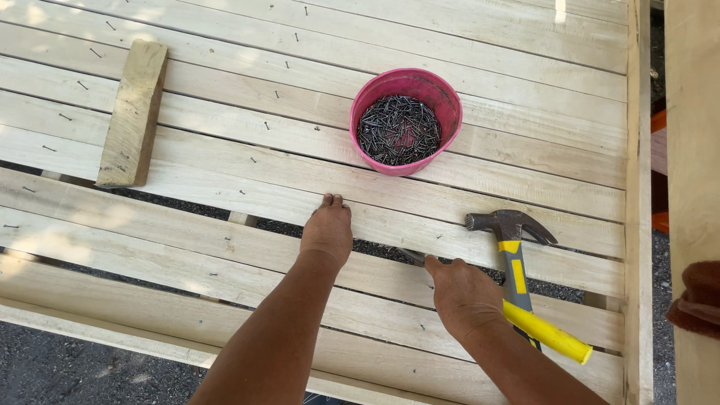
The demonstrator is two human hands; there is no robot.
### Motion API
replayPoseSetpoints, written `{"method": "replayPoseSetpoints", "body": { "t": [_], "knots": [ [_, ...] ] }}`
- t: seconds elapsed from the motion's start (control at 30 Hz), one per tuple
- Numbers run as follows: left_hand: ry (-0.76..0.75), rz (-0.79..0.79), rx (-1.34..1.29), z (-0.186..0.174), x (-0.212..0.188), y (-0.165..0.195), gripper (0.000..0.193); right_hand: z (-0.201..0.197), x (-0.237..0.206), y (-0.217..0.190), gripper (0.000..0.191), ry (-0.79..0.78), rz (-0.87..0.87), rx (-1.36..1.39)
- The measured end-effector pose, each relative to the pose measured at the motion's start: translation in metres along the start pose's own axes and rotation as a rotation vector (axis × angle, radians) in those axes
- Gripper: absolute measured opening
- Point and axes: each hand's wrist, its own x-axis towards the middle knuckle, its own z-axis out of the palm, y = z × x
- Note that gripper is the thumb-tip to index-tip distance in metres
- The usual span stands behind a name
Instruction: The person hammers nails into the slats of a wooden pallet-style frame, taking nails one at a time from a pink bucket while steadying the wood with a foot. Near the end, the person uses a yellow-handled chisel to work along the slats.
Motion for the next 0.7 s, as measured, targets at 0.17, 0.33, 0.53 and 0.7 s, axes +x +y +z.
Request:
{"method": "replayPoseSetpoints", "body": {
  "t": [0.17, 0.33, 0.53, 0.7],
  "knots": [
    [0.038, -0.010, -0.015, 0.010, 0.003, 0.001, 0.044, 0.000, -0.003, -0.001, 0.037, 0.037, -0.015, 0.028],
    [0.045, -0.016, 0.024, 0.019, 0.007, 0.004, 0.047, 0.002, -0.004, -0.007, 0.025, 0.065, -0.007, 0.039],
    [0.022, -0.040, 0.042, 0.020, 0.005, 0.009, 0.048, -0.005, -0.013, -0.006, 0.036, 0.001, 0.013, 0.055],
    [-0.016, -0.054, 0.022, 0.015, 0.002, 0.009, 0.050, -0.005, -0.013, -0.002, 0.033, 0.017, -0.005, 0.071]
  ]
}}
